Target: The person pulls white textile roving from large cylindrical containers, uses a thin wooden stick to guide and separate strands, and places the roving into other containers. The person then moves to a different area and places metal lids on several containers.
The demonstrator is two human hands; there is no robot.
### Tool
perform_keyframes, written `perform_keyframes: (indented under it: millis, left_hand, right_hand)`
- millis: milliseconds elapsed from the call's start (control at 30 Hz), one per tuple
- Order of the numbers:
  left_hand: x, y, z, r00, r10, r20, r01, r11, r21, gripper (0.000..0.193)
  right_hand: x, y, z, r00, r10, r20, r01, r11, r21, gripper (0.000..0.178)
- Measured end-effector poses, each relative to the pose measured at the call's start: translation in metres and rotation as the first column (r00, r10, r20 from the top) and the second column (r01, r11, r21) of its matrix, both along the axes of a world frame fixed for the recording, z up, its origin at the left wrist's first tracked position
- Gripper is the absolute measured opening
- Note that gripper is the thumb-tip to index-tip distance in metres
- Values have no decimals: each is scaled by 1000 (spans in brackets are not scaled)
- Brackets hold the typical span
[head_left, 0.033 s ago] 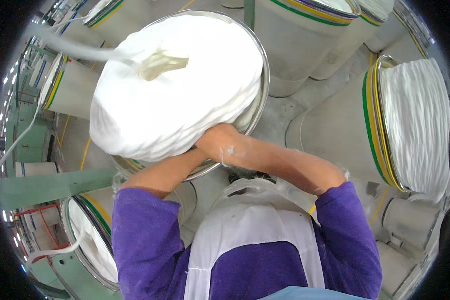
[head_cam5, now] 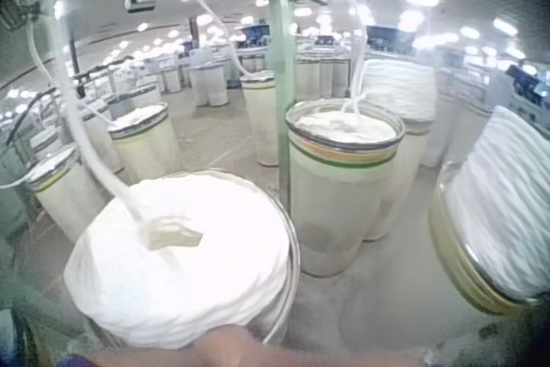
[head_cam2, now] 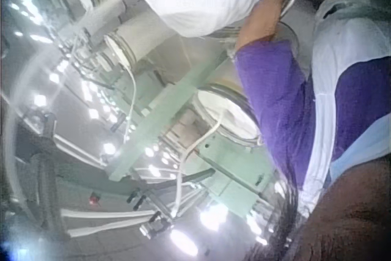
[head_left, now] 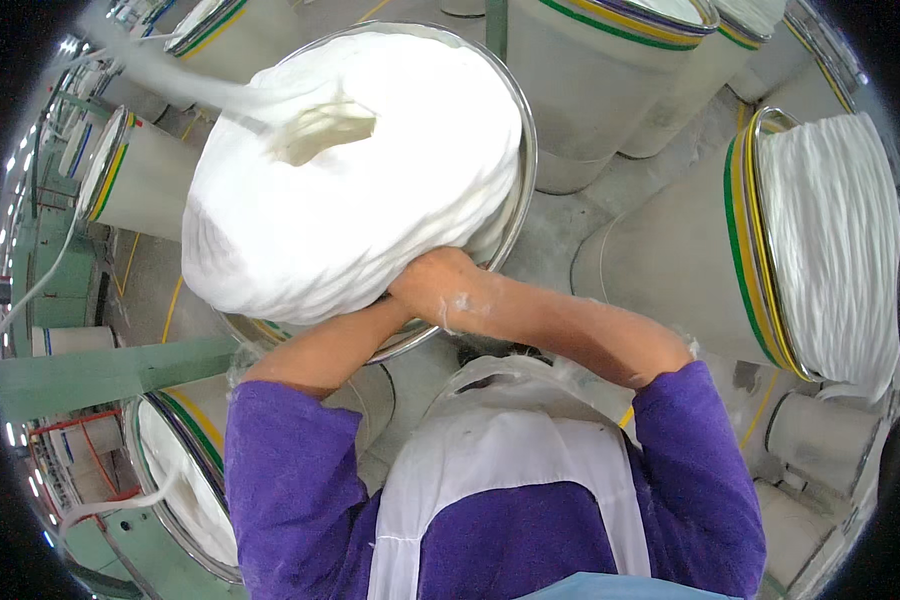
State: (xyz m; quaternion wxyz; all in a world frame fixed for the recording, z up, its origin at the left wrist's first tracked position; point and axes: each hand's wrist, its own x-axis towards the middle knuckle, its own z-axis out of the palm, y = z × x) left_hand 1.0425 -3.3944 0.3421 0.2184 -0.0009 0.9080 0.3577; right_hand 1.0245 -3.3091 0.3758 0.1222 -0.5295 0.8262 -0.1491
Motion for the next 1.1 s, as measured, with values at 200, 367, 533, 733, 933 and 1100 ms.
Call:
perform_keyframes:
  millis: [200,367,533,733,933,1100]
  left_hand:
    - [-3,-13,13,999,48,16,-43,976,-212,65]
    - [27,-36,23,817,-18,-577,-207,924,-322,50]
    - [42,-39,21,765,-29,-644,-261,899,-351,46]
    - [39,-41,15,799,-23,-601,-248,898,-363,42]
    - [34,-45,18,765,-13,-644,-289,887,-362,41]
    - [18,-54,43,703,-2,-712,-379,845,-377,37]
  right_hand:
    - [-3,57,33,1000,-10,5,11,987,-157,17]
    - [-77,131,54,933,-282,223,334,910,-246,26]
    - [-164,116,31,868,-437,235,496,781,-379,38]
    - [-211,80,16,910,-336,242,408,830,-381,45]
    - [-205,99,22,636,-282,718,628,730,-269,39]
    - [-132,157,22,450,90,889,742,516,-428,32]
